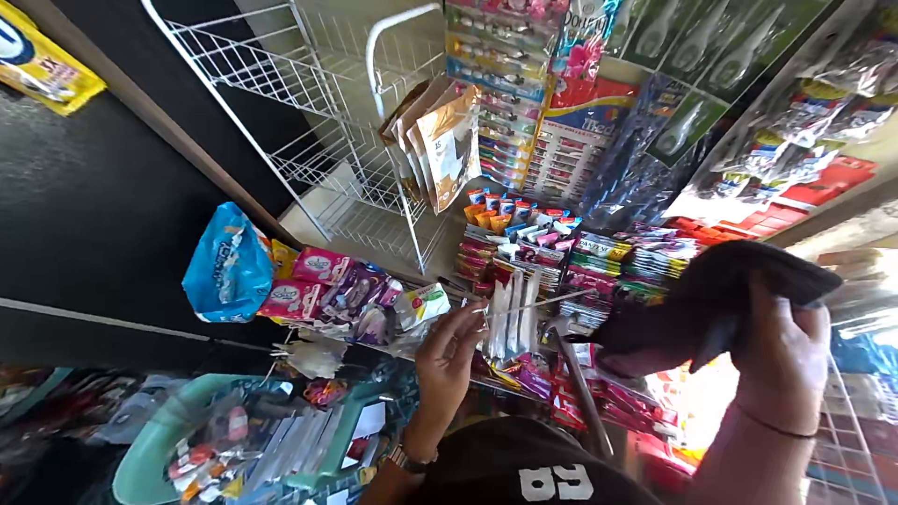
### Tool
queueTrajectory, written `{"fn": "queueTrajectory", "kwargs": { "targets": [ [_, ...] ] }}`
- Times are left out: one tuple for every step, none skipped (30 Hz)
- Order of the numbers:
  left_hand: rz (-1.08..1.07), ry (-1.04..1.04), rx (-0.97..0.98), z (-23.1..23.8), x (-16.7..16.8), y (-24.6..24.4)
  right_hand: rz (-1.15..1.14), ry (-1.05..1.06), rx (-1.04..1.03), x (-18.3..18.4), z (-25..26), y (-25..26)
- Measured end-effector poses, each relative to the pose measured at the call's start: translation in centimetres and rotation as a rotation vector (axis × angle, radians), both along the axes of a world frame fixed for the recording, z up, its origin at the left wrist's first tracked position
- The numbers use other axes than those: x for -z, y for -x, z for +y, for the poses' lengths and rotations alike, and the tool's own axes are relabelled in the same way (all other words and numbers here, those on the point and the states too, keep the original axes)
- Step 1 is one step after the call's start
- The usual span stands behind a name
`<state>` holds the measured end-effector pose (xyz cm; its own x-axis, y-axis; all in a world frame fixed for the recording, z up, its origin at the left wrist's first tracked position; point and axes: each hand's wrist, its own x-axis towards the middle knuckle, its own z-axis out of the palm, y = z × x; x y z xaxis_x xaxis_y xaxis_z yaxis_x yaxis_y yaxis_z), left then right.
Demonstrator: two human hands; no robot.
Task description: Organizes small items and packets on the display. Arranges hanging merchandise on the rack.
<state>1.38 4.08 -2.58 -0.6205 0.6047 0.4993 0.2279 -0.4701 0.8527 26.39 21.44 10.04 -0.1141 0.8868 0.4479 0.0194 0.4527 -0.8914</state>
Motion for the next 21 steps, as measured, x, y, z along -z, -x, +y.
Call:
{"fn": "queueTrajectory", "kwargs": {
  "targets": [
    [-0.023,0.013,0.010,-0.1,0.1,0.2,-0.055,0.001,0.074,0.6,0.8,-1.5],
    [-0.045,0.022,0.018,-0.2,0.3,0.4,-0.111,0.032,0.140,1.5,1.6,-2.7],
    [-0.066,0.023,0.024,-0.2,0.4,0.5,-0.176,0.085,0.207,2.6,2.4,-3.6],
    [-0.085,0.023,0.029,-0.2,0.5,0.6,-0.248,0.145,0.263,4.0,3.2,-4.5],
    [-0.098,0.020,0.032,-0.2,0.5,0.7,-0.319,0.204,0.296,5.7,4.1,-5.3],
    [-0.107,0.016,0.034,-0.2,0.5,0.7,-0.380,0.256,0.316,7.7,5.1,-6.1],
    [-0.111,0.013,0.037,-0.2,0.5,0.8,-0.432,0.310,0.333,9.6,6.0,-6.6],
    [-0.111,0.009,0.042,-0.2,0.5,0.8,-0.476,0.353,0.342,11.4,6.8,-7.0],
    [-0.109,0.008,0.043,-0.1,0.5,0.8,-0.518,0.387,0.343,13.3,7.5,-7.4],
    [-0.105,0.007,0.043,-0.1,0.4,0.8,-0.560,0.420,0.327,15.3,8.3,-7.8],
    [-0.099,0.006,0.044,-0.1,0.4,0.8,-0.616,0.450,0.295,17.1,9.0,-8.2],
    [-0.090,0.009,0.045,-0.1,0.2,0.8,-0.700,0.481,0.255,18.5,9.5,-8.6],
    [-0.081,0.014,0.047,-0.1,0.1,0.8,-0.810,0.499,0.213,19.3,9.8,-8.6],
    [-0.075,0.015,0.047,-0.1,0.1,0.8,-0.912,0.496,0.169,18.9,9.5,-8.0],
    [-0.069,0.016,0.043,-0.1,0.0,0.8,-0.966,0.473,0.116,17.4,8.6,-6.6],
    [-0.064,0.018,0.036,-0.2,0.1,0.9,-0.939,0.404,0.056,15.8,7.3,-5.0],
    [-0.058,0.026,0.031,-0.2,0.2,0.9,-0.864,0.311,-0.028,14.2,5.9,-3.2],
    [-0.056,0.039,0.026,-0.3,0.3,0.9,-0.748,0.252,-0.160,12.6,4.5,-1.4],
    [-0.056,0.057,0.020,-0.3,0.4,0.9,-0.574,0.230,-0.340,11.3,3.2,0.4],
    [-0.056,0.074,0.018,-0.3,0.4,0.9,-0.390,0.223,-0.545,10.4,2.2,2.1],
    [-0.056,0.094,0.018,-0.3,0.5,0.9,-0.236,0.217,-0.732,9.8,1.6,3.7]
  ]
}}
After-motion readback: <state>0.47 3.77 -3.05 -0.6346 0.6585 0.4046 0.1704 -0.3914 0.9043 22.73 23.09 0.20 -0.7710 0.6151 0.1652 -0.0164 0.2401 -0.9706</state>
